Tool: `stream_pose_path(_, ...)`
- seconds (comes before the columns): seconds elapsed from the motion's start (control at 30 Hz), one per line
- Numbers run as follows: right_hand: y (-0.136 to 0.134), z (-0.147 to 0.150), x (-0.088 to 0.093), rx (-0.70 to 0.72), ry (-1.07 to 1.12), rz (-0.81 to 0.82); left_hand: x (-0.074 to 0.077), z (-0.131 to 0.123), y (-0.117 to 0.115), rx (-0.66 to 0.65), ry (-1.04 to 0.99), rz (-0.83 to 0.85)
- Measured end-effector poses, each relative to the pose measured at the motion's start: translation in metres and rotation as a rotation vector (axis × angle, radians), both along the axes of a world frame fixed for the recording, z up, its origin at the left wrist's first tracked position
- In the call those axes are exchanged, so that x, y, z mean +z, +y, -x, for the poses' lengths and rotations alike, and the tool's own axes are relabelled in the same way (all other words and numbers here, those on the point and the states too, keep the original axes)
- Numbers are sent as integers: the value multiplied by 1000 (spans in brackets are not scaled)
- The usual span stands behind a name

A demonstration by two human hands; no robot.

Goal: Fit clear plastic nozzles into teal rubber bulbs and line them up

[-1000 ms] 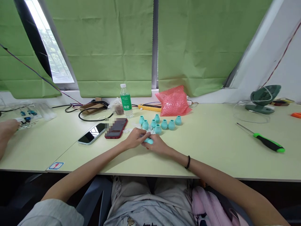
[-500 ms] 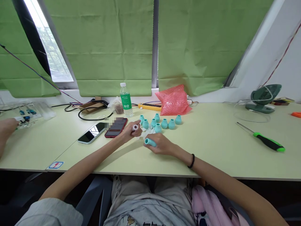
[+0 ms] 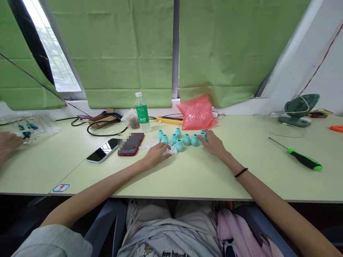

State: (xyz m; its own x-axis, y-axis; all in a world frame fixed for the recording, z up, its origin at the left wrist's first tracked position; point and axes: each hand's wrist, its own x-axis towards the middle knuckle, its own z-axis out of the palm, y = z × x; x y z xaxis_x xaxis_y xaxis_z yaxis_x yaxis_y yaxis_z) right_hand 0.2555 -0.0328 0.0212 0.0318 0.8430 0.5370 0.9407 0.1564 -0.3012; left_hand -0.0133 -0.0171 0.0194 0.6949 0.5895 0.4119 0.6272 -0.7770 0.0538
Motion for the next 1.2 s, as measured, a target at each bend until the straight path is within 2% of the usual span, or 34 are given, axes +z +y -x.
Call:
stream_pose_path(0.07,3,-2,-3,-26,-43,105,-1,2,1,-34,-25,35)
stream_pose_path(0.13,5,-2,-5,-29,-56,143,-2,4,2,-77,-52,57)
stream_pose_path(0.3,7,-5,-8,-46,36,-4,-7,6,1,-138,-130,24)
stream_pose_path(0.43,8,-8,-12,-51,46,14,-11,8,-1,-137,-133,-49)
stream_pose_path(0.53,7,-6,-12,-106,28,9,-12,12,-4,-138,-71,-73)
stream_pose_path(0.73,6,-2,-4,-188,-21,-28,-13,19,-1,-88,-121,2)
stream_pose_path(0.87,6,-3,-2,-192,9,-80,-15,20,3,-111,-154,30)
stream_pose_path(1.03,8,-5,-7,-139,11,-162,-10,23,5,-167,-217,32)
stream_pose_path(1.13,10,-8,-9,-162,23,-95,-5,28,11,-130,-291,18)
stream_pose_path(1.2,9,-8,-7,-190,16,-110,-1,32,18,-80,-322,21)
